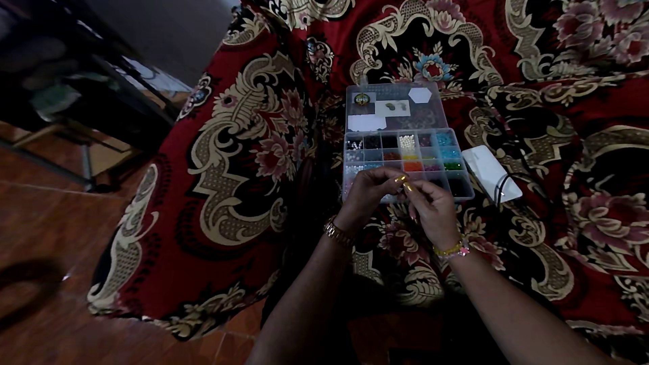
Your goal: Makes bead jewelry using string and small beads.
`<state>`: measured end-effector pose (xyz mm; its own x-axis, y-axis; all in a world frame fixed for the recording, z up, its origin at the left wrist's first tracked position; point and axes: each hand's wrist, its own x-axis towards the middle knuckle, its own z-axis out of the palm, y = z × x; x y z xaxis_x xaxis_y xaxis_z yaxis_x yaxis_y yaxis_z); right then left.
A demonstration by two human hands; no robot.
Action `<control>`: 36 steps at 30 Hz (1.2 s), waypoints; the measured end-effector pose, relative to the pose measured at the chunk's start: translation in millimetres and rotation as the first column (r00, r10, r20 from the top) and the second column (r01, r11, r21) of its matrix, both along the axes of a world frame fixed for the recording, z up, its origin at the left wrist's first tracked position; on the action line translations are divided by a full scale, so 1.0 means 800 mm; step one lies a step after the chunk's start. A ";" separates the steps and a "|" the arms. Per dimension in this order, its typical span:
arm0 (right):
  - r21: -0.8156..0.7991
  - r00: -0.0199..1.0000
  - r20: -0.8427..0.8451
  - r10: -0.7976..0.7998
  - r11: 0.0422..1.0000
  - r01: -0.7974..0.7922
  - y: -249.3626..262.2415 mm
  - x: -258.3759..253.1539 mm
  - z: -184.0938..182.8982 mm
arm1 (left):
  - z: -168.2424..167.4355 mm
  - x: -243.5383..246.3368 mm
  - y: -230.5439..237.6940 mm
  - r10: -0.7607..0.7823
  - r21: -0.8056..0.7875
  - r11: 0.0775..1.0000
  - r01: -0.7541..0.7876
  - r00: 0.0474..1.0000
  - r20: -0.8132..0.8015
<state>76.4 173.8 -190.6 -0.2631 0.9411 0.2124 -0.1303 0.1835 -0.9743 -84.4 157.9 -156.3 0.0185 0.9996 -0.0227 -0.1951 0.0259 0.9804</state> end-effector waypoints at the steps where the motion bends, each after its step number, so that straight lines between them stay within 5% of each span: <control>1: 0.002 1.000 0.004 -0.002 1.000 0.002 0.000 0.000 0.000 | 0.000 0.000 0.000 -0.003 -0.002 1.000 0.003 1.000 -0.008; 12: -0.033 1.000 -0.014 0.024 0.999 -0.025 -0.001 0.000 0.001 | 0.001 -0.001 0.000 -0.014 -0.006 1.000 0.014 1.000 -0.024; 17: 0.043 0.998 0.064 -0.014 0.999 0.011 0.000 0.001 0.003 | 0.015 -0.012 -0.005 0.059 0.048 0.998 -0.048 0.959 -0.277; 20: 0.035 0.999 0.041 -0.012 0.999 0.011 -0.002 0.001 0.005 | 0.018 -0.027 -0.007 0.202 0.177 0.976 -0.126 0.827 -0.525; 24: 0.076 0.999 0.036 -0.010 0.997 0.007 -0.001 0.001 0.001 | 0.011 -0.035 -0.003 0.325 0.304 0.945 -0.122 0.471 -0.820; 26: 0.125 0.999 0.042 -0.020 0.992 0.015 0.001 0.001 -0.002 | 0.005 -0.032 -0.001 0.308 0.297 0.951 -0.088 0.365 -0.878; 36: 0.149 1.000 0.020 -0.010 0.989 0.007 0.002 0.002 -0.004 | -0.011 -0.013 0.006 0.215 0.204 0.976 -0.072 0.203 -0.955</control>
